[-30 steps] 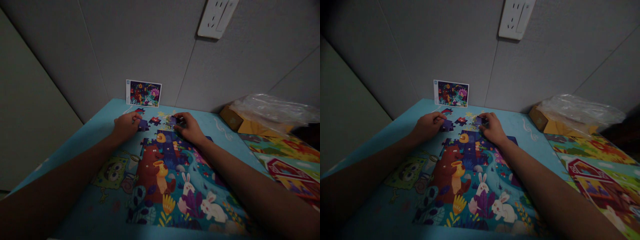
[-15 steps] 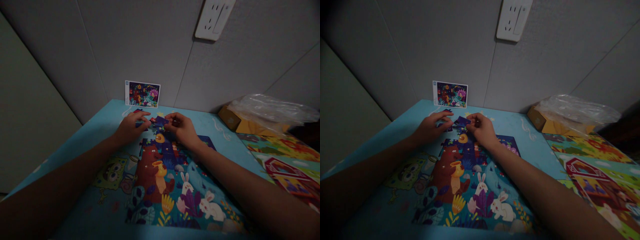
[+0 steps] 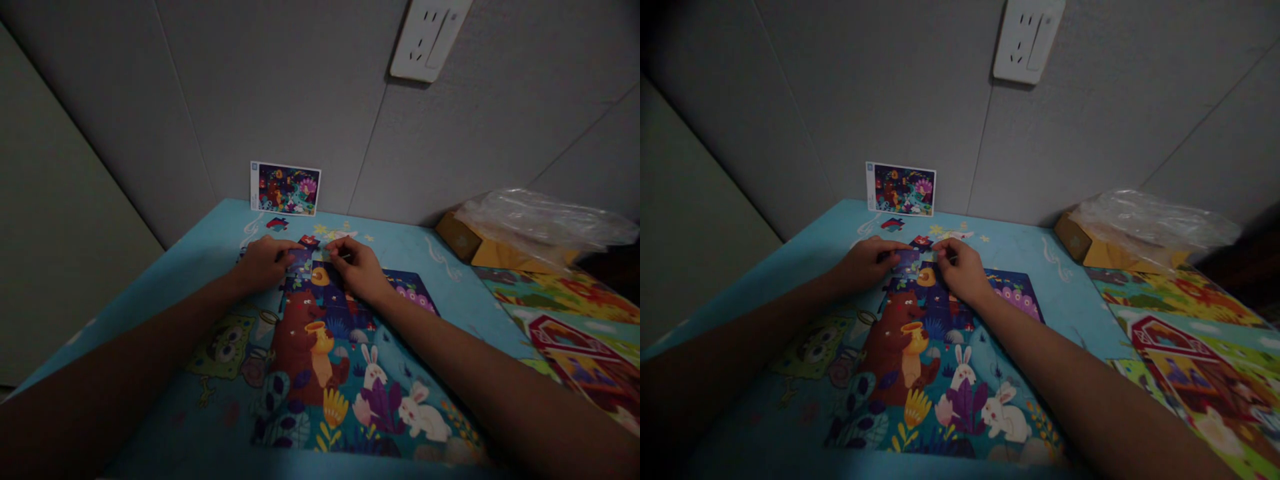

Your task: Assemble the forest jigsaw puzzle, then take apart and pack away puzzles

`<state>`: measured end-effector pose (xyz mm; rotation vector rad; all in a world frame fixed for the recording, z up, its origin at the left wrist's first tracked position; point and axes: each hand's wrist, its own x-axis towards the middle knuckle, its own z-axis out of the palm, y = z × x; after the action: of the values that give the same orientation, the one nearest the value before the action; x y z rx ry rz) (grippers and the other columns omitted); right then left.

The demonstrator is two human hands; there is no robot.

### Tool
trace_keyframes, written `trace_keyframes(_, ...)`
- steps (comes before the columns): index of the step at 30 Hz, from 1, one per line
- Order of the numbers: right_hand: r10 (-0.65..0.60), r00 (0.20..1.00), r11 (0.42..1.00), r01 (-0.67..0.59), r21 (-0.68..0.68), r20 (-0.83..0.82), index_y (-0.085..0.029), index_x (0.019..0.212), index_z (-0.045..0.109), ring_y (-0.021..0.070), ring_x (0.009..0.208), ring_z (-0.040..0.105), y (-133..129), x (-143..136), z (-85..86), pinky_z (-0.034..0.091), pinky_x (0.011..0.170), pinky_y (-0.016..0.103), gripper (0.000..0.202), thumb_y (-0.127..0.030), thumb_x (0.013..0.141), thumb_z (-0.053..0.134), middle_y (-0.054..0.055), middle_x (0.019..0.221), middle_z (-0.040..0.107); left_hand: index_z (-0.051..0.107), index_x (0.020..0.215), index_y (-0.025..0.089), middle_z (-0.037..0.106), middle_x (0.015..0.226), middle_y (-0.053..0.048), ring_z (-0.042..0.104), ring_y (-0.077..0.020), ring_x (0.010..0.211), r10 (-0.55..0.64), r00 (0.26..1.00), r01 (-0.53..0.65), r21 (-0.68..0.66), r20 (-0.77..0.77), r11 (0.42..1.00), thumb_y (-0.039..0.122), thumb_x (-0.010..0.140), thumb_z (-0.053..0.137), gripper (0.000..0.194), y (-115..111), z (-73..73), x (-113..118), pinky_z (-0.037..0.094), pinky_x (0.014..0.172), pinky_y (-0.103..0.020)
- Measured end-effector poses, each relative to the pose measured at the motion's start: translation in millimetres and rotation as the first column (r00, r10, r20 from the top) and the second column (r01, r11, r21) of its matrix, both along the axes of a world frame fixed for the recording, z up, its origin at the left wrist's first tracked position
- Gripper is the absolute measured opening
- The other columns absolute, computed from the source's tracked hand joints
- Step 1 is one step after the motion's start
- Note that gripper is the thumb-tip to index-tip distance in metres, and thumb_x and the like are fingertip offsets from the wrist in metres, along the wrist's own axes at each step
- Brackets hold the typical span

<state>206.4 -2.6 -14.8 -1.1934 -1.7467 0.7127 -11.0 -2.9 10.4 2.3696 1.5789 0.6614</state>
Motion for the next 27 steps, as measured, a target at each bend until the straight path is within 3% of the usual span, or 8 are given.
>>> trace_keyframes(8,0.004,0.999,1.0,-0.004,-0.004,0.033,-0.018,0.092,0.065,0.0145,0.067,0.055,-0.9,-0.1,-1.1,0.042,0.063,0.027,0.018,-0.027,0.082,0.054,0.002,0.08,0.064,0.07,0.119,0.025,0.072,0.088,-0.005,0.06,-0.0203,0.078,-0.008,0.998,0.011,-0.046,0.056,0.999,0.022,0.082,0.048,0.043,-0.1,-0.6,0.4,0.046,0.076,-0.033)
trace_keyframes(12,0.007,0.999,1.0,-0.007,-0.012,0.035,-0.017,0.093,0.065,0.0147,0.069,0.056,-1.3,-0.6,0.1,0.042,0.065,0.027,0.018,-0.024,0.08,0.055,0.002,0.08,0.064,0.071,0.117,0.028,0.071,0.086,-0.005,0.058,-0.0216,0.082,-0.005,0.999,0.005,-0.018,-0.036,1.0,0.023,0.083,0.05,0.04,-2.5,-2.4,1.7,0.044,0.079,-0.036)
trace_keyframes(15,0.015,0.999,1.0,-0.015,-0.018,0.034,-0.017,0.093,0.065,0.0146,0.069,0.056,-1.7,-0.9,1.1,0.042,0.065,0.027,0.018,-0.023,0.08,0.055,0.002,0.08,0.064,0.072,0.114,0.027,0.07,0.094,-0.007,0.056,-0.0238,0.091,-0.046,0.997,0.049,0.035,-0.067,0.998,0.023,0.084,0.05,0.038,-2.0,-4.3,1.2,0.042,0.086,-0.041)
trace_keyframes(20,0.015,0.999,1.0,-0.013,-0.027,0.041,-0.017,0.093,0.065,0.0153,0.07,0.057,-2.5,-0.8,2.5,0.043,0.066,0.028,0.018,-0.023,0.08,0.055,0.003,0.08,0.064,0.071,0.112,0.025,0.067,0.113,-0.007,0.051,-0.0262,0.107,-0.183,0.983,0.175,0.188,0.027,0.966,0.026,0.084,0.054,0.033,-1.4,-2.6,-2.0,0.036,0.094,-0.044)
trace_keyframes(24,0.022,0.999,0.999,-0.021,-0.035,0.039,-0.017,0.092,0.064,0.0151,0.069,0.056,-2.9,-1.2,3.8,0.044,0.066,0.029,0.017,-0.024,0.08,0.055,0.002,0.079,0.064,0.076,0.091,0.028,0.07,0.105,-0.002,0.05,-0.0248,0.103,-0.303,0.953,0.303,0.12,-0.016,0.946,0.025,0.081,0.058,0.021,-2.4,-3.8,-2.9,0.034,0.095,-0.044)
trace_keyframes(27,0.021,0.999,0.999,-0.019,-0.03,0.044,-0.017,0.092,0.064,0.0153,0.069,0.057,-3.0,-0.8,3.0,0.044,0.066,0.028,0.017,-0.025,0.08,0.056,0.002,0.079,0.064,0.074,0.1,0.027,0.069,0.108,-0.004,0.051,-0.0246,0.102,-0.305,0.952,0.304,0.112,-0.008,0.946,0.024,0.082,0.056,0.026,-1.8,-6.1,-2.9,0.033,0.094,-0.044)
